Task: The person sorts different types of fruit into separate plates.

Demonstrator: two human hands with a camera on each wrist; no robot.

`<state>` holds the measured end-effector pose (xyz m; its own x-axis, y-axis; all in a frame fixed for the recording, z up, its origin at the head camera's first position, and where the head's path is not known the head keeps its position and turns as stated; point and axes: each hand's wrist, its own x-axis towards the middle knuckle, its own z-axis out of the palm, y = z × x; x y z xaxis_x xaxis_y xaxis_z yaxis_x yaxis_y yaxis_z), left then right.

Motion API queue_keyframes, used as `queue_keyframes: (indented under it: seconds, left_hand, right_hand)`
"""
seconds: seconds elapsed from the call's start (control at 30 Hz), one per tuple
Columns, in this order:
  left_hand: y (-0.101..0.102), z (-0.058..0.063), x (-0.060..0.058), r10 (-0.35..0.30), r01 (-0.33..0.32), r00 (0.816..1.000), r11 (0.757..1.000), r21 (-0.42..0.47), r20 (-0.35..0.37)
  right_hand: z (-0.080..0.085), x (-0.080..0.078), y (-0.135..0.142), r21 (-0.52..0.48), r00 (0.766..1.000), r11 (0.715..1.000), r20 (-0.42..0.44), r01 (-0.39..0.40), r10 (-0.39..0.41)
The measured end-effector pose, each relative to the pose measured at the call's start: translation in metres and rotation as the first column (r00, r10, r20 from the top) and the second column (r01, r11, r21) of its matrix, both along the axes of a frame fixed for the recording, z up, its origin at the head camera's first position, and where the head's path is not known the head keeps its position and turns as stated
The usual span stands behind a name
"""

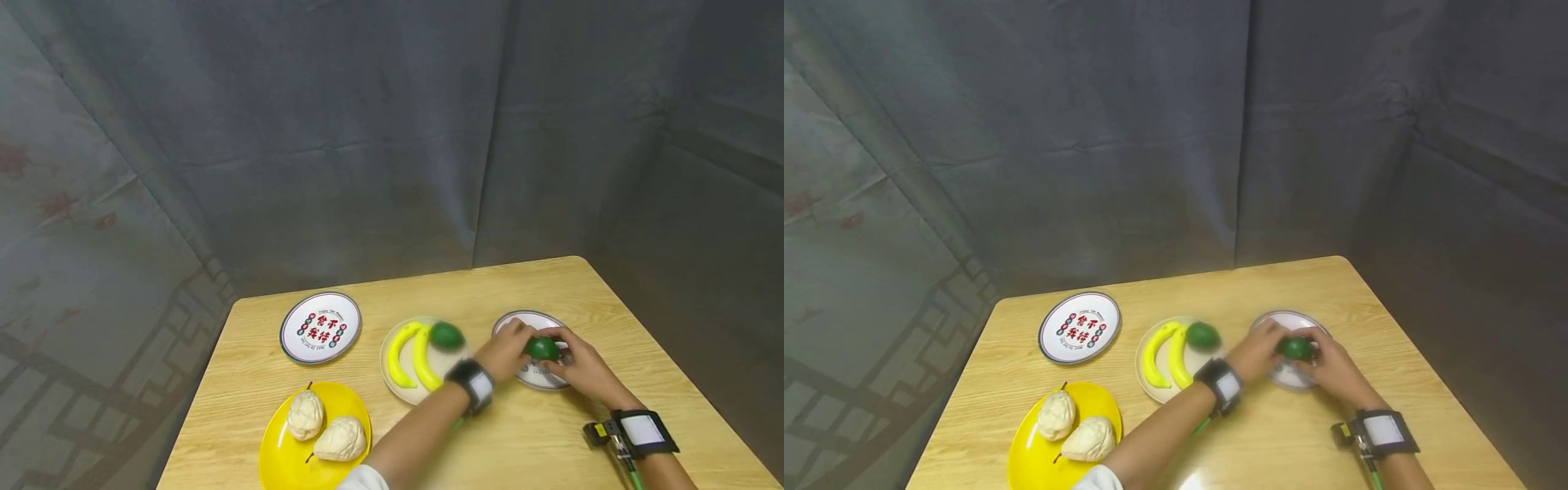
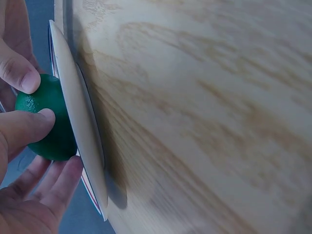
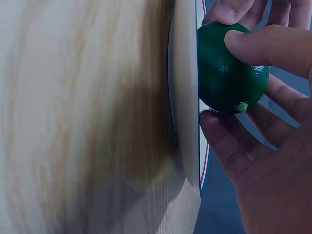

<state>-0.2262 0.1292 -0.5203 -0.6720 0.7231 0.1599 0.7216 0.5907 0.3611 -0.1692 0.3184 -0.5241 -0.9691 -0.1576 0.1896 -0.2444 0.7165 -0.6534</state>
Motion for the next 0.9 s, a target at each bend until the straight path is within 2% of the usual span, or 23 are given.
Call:
queue_keyframes:
  seconds: [0.13,0.3,0.43,0.57,0.63,0.77,0.9]
  left_hand:
    - [-0.006,0.004,0.001,0.027,-0.027,1.0,0.999,-0.022,-0.014]
    - [-0.023,0.019,0.001,0.078,-0.078,0.997,0.997,-0.011,-0.002]
    - [-0.046,0.034,0.0,0.112,-0.111,0.992,0.993,0.033,-0.05]
    - [-0.073,0.044,-0.004,0.149,-0.142,0.984,0.987,0.076,-0.099]
    - [-0.088,0.047,-0.004,0.175,-0.168,0.981,0.982,0.083,-0.082]
    - [-0.11,0.048,-0.006,0.24,-0.235,0.969,0.969,0.076,-0.061]
    - [-0.121,0.038,-0.009,0.268,-0.265,0.961,0.963,0.059,-0.061]
  right_hand:
    - [0.007,-0.001,-0.003,0.014,1.0,1.0,-0.002,0.004,-0.004]
    - [0.018,-0.006,-0.009,0.001,0.999,1.0,-0.031,0.011,-0.01]
    - [0.026,-0.014,-0.02,-0.015,0.995,1.0,-0.095,-0.025,0.023]
    - [0.037,-0.018,-0.039,0.01,0.988,0.997,-0.133,-0.073,0.074]
    - [0.041,-0.021,-0.051,0.012,0.984,0.994,-0.142,-0.107,0.108]
    - [0.043,-0.033,-0.077,-0.008,0.973,0.984,-0.154,-0.178,0.174]
    - [0.038,-0.047,-0.095,-0.059,0.966,0.971,-0.132,-0.232,0.222]
